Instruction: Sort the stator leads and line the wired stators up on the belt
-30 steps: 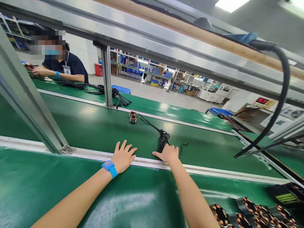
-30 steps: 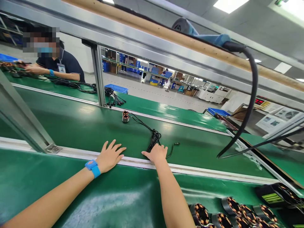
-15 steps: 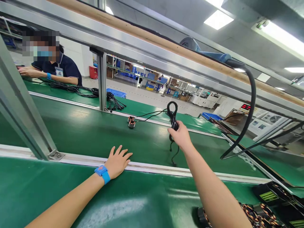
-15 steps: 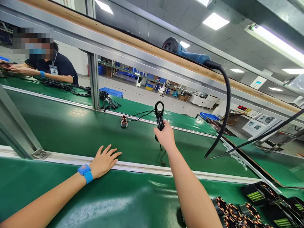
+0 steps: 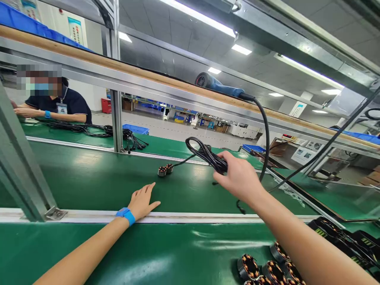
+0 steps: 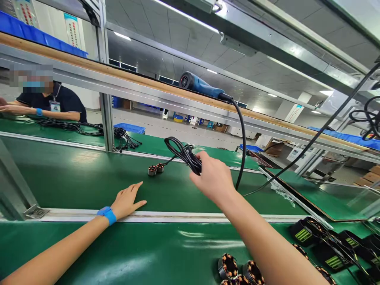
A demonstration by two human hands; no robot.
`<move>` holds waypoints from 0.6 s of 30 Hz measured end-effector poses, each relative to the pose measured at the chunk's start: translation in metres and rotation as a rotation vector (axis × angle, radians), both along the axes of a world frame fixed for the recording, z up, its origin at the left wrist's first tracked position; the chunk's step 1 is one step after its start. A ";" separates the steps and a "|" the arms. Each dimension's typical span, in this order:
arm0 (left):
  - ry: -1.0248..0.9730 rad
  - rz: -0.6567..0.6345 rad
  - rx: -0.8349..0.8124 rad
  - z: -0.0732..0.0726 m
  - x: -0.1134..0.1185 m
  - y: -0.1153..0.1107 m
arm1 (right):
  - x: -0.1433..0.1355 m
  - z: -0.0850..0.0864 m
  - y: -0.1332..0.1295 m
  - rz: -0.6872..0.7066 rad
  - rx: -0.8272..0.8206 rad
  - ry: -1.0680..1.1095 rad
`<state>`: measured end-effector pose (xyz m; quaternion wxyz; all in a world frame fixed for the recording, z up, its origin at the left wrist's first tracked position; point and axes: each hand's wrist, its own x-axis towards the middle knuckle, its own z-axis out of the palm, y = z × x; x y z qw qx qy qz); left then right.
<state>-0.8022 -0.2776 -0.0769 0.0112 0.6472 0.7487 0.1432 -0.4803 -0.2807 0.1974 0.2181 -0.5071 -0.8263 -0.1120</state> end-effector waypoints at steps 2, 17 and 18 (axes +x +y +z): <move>-0.011 0.017 0.021 0.010 0.002 0.026 | 0.030 -0.001 -0.016 -0.015 0.051 -0.069; 0.114 -0.415 -0.164 0.049 0.069 0.144 | 0.176 -0.086 -0.155 -0.237 -0.092 -0.501; 0.127 -0.440 -0.140 0.048 0.071 0.138 | 0.182 -0.085 -0.162 -0.329 -0.175 -0.495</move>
